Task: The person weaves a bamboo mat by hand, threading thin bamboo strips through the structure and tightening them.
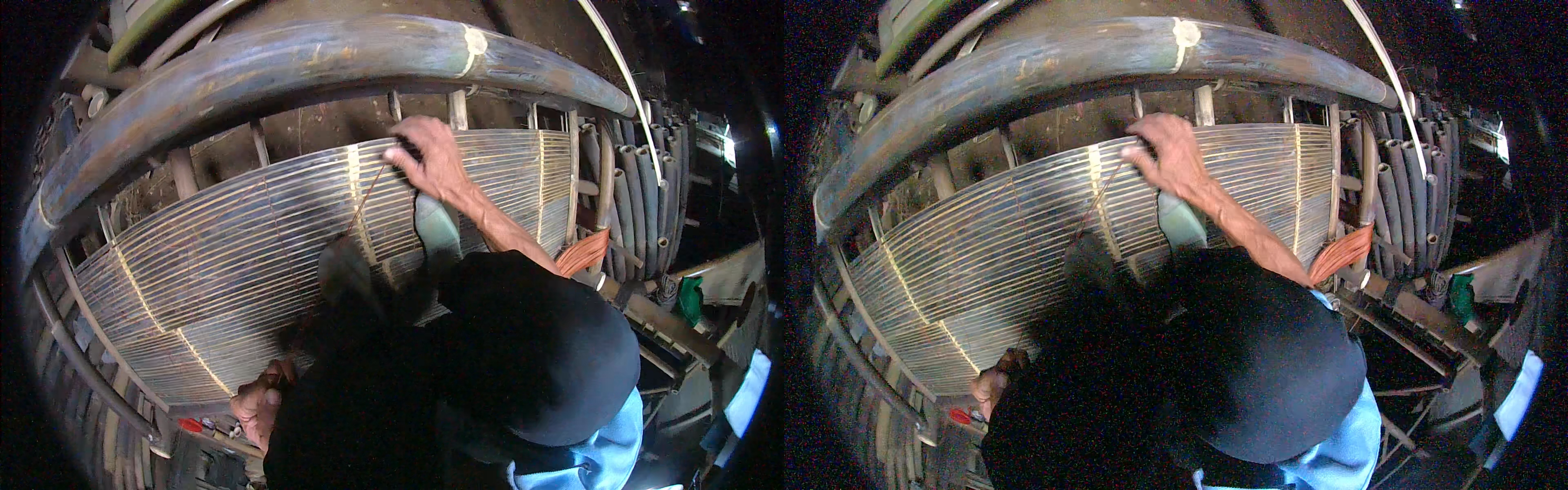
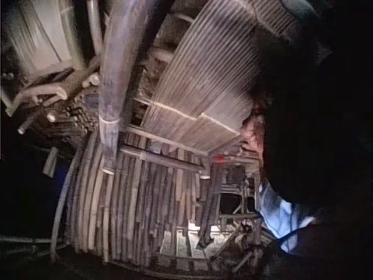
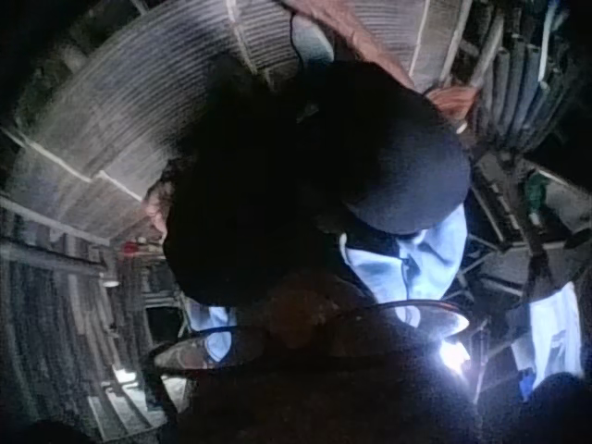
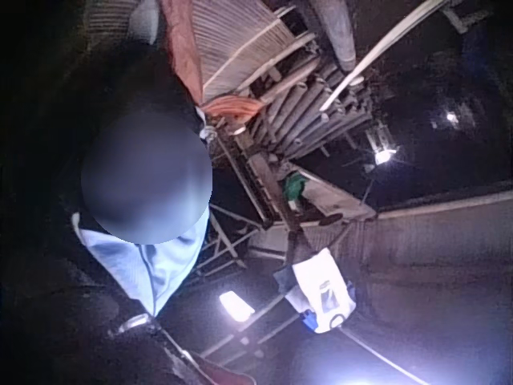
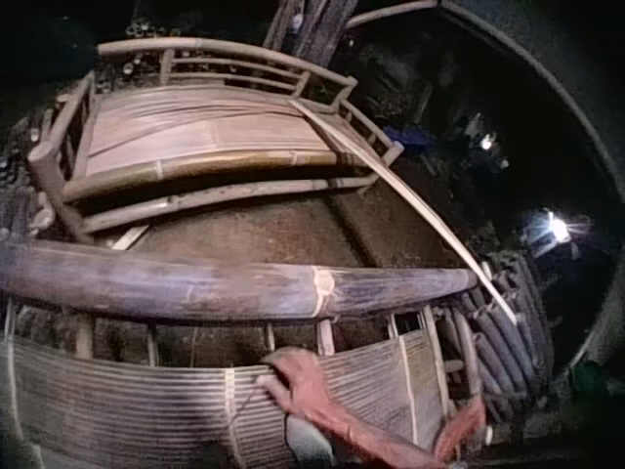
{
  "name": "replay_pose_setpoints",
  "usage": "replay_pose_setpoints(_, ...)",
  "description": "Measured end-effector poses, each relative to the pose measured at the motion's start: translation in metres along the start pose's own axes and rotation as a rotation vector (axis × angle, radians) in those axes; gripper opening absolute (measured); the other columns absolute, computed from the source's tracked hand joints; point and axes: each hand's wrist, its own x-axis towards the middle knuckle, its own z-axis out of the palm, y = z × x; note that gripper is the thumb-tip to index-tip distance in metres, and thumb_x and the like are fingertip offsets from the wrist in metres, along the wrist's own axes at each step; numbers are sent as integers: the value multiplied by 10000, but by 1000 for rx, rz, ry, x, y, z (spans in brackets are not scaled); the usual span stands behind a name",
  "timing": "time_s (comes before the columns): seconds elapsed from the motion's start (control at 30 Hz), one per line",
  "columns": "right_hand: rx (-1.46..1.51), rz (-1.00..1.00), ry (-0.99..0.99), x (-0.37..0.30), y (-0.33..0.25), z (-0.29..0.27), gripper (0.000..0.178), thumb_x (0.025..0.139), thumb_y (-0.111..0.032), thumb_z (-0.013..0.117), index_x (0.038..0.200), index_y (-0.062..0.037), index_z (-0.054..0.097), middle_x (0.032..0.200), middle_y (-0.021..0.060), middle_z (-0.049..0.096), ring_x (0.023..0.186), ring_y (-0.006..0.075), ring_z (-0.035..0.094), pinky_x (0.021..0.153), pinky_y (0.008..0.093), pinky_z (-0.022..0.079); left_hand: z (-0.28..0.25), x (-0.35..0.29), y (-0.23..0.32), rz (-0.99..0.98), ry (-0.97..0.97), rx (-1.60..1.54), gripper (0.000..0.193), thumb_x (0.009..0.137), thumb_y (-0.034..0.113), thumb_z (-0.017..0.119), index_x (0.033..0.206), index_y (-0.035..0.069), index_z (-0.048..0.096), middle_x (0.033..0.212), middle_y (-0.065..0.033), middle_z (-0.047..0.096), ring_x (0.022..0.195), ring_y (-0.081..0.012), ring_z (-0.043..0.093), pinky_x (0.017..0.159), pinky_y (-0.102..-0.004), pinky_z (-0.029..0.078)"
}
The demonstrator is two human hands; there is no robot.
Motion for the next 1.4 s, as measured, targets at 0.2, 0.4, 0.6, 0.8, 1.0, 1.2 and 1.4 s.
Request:
replay_pose_setpoints(0.2, 219, -139, -431, -22, -44, -6, 438, 879, -398, 711, 678, -74, 495, 692, 69, 468, 748, 264, 495, 799, 416, 391, -11, -13, -5, -12, 88, -25, 143, 906, 146, 602, 835, 24, 578, 712, -99, 584, 766, -210, 540, 807, -395, 479)
replay_pose_setpoints(0.4, 308, -179, -357, -30, -52, -11, 382, 865, -341, 751, 697, -41, 585, 676, 76, 499, 724, 252, 494, 772, 398, 397, -12, -26, -12, -4, 178, -29, 155, 905, 156, 604, 833, 31, 545, 664, -80, 552, 694, -185, 512, 756, -385, 478)
replay_pose_setpoints(0.6, 407, -417, -299, 9, -90, -19, 148, 904, -146, 721, 890, 1, 712, 898, 99, 704, 881, 227, 658, 731, 336, 518, -3, -47, -28, 55, 364, 34, 210, 912, 163, 611, 773, 37, 516, 629, -72, 541, 627, -158, 490, 701, -369, 471)
replay_pose_setpoints(0.8, 750, -316, -1638, 18, -143, -72, 167, 942, -162, 662, 950, -11, 731, 908, 136, 723, 831, 236, 692, 755, 366, 560, -10, -57, -67, 192, 441, -747, 255, 912, 34, 619, 661, 10, 585, 712, -120, 631, 629, -168, 541, 648, -323, 451)
replay_pose_setpoints(1.0, 549, -477, -934, 72, -120, 8, 258, 957, -243, 604, 958, 3, 681, 914, 203, 680, 867, 364, 653, 782, 450, 527, -28, -36, -129, -437, 587, 176, 144, 903, 13, 652, 766, -30, 632, 801, -79, 652, 744, -162, 596, 716, -276, 497)
replay_pose_setpoints(1.2, 326, 28, -657, 102, -77, 67, 473, 986, -469, 567, 1014, -39, 765, 806, 186, 727, 710, 312, 689, 743, 451, 537, -35, 80, -88, 512, 723, 1069, 239, 789, 115, 800, 986, 19, 706, 979, -135, 683, 956, -334, 617, 935, -443, 437)
replay_pose_setpoints(1.4, 288, 296, -753, 96, -75, 91, 461, 954, -506, 582, 985, -97, 792, 824, 226, 725, 803, 376, 719, 786, 470, 539, 8, 212, -40, 919, 459, 1011, 294, 759, 104, 806, 1023, 19, 707, 1027, -133, 640, 998, -324, 591, 881, -436, 438)
